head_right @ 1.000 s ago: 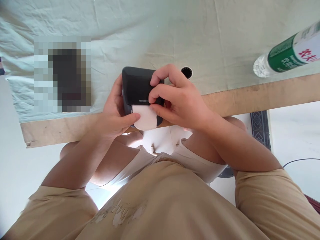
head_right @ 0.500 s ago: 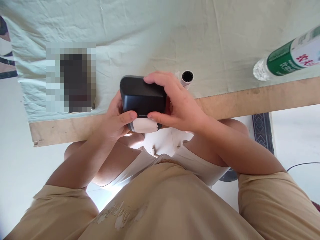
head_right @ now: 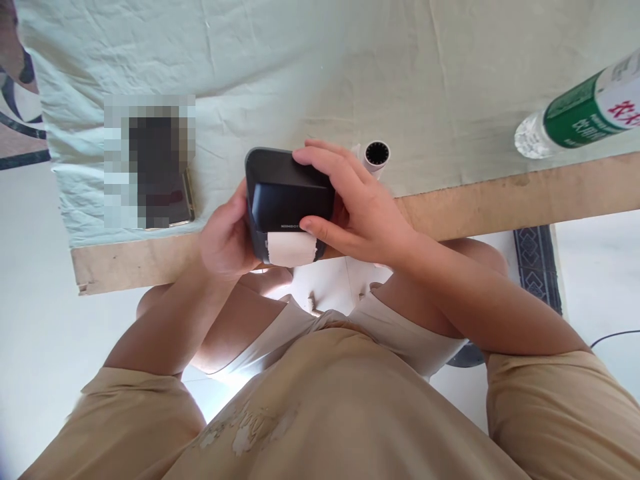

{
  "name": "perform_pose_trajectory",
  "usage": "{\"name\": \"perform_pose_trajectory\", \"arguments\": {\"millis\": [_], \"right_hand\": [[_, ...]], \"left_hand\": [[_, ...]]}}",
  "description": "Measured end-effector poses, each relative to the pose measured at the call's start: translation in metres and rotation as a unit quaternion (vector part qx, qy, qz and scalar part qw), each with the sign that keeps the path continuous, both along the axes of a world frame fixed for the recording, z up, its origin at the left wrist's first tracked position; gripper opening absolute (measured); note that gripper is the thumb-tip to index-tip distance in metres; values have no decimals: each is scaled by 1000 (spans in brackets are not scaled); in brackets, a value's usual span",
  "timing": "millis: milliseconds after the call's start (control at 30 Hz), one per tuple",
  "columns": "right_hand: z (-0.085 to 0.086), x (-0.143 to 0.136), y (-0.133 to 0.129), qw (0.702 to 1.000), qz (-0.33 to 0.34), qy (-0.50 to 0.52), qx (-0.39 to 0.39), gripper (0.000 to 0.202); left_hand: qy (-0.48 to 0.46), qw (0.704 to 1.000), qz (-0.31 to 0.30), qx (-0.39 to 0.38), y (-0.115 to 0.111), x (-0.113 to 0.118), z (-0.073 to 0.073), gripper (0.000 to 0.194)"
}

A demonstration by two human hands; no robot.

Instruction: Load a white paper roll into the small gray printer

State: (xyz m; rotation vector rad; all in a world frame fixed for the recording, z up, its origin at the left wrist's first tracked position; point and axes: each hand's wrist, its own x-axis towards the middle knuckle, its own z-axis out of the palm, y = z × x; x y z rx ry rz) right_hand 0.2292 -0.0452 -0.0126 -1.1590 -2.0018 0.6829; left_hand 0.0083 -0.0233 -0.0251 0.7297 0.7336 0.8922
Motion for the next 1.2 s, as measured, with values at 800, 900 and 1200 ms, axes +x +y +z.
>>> {"name": "perform_pose_trajectory", "arguments": {"millis": [800,900,1200], "right_hand": [[6,-1,1,994,-26,-43,98,71],[11,-2,0,981,-76,-33,176,56],[12,-6,3,971,-159,80,158,6]], "left_hand": [[17,995,26,-90,4,5,3,44],[-10,998,6,-64,5,2,0,48],[34,999,-5,-25,6,1,2,41]]}}
